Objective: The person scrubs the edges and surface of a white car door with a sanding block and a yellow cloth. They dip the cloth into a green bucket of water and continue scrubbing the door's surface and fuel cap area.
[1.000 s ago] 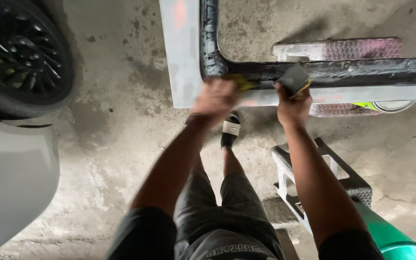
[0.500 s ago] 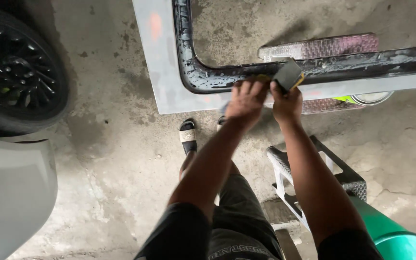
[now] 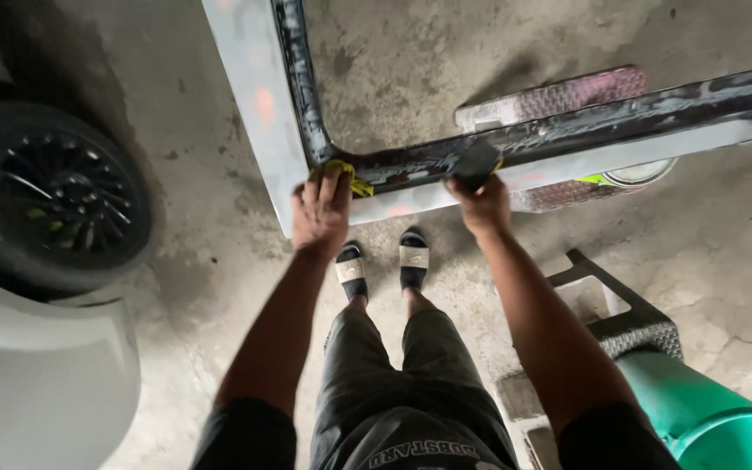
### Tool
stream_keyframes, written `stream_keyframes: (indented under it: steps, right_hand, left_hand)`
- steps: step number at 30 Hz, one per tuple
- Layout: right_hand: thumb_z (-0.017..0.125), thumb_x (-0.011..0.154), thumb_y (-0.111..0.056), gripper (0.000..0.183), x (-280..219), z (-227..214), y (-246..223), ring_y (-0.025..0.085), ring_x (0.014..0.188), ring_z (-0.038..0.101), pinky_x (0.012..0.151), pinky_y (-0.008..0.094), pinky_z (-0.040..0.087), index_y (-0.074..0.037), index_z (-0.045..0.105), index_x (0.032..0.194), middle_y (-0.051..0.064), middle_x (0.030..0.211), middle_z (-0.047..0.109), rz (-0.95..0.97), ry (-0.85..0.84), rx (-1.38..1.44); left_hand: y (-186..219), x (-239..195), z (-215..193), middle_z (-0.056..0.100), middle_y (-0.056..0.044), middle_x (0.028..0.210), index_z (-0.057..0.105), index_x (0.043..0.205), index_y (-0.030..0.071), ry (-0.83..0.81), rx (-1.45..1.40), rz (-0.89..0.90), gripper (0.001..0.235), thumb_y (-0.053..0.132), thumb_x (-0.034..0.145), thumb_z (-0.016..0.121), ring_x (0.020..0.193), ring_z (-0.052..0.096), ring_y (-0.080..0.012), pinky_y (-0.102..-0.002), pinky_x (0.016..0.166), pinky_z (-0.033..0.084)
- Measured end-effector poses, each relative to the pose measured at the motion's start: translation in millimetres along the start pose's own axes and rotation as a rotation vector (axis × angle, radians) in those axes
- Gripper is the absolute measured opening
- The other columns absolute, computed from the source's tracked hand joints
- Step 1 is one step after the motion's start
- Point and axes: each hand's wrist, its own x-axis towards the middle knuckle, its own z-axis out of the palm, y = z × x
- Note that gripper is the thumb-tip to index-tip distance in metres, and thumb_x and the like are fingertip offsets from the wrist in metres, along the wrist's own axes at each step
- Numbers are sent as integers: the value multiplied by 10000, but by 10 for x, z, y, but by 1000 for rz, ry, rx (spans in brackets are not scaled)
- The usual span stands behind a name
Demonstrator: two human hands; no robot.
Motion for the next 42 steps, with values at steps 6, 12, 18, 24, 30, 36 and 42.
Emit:
stream_keyframes:
  steps: [6,12,18,24,30,36,42]
  right_hand:
    - [820,865,-269,335,-107,371,195,130,742,643,623,307,489,-60,687,1091,9,897,730,225,11,434]
    - [813,882,-259,227,-94,281,210,103,602,513,507,290,362,-91,695,977,-14,767,642,426,163,660]
    - [784,924,-238,199,-368,214,-24,100,723,609,587,256,445,-96,689,1025,-12,883,689,473,369,1067]
    - [762,921,-198,237,-465,1286,-194,119,806,690,705,271,550,-33,724,1085,28,957,762,315,514,973]
    - [763,901,-199,266,-574,1763,-442,142,846,706,754,316,574,-17,717,1089,81,970,778,289,610,689]
    - [760,884,-213,266,-728,1842,-892,384,838,705,730,472,537,15,663,979,218,886,710,333,701,309]
    - [694,899,-212,337,-746,2200,-814,448,1015,598,870,526,479,-24,615,1168,222,1062,644,196,889,243]
  left_hand:
    - [556,21,876,452,-144,1502,484,1491,189,-251,-306,-251,543,220,953,552,1379,386,-399,-544,1042,415]
    - [1063,763,449,550,-51,1412,529,1394,127,-211,-185,251,523,181,885,634,1267,511,-308,-474,1003,460]
    - [719,1029,-60,532,-131,1393,572,1358,51,-197,-405,606,649,316,792,747,1262,491,-357,-534,979,452]
    - [-101,1036,-59,550,-202,1418,584,1357,21,-295,-551,833,684,317,773,782,1275,546,-392,-499,1026,474]
    - [-275,1259,43,652,-145,1289,621,1320,62,-359,-750,460,514,371,940,780,1162,653,-355,-441,978,545]
    - [70,1458,35,625,-173,1192,666,1229,44,-483,-609,426,602,404,783,850,1101,626,-381,-468,905,525]
    - [-14,1414,37,602,-182,1343,703,1157,87,-361,-684,633,458,341,798,831,1231,594,-389,-460,987,518]
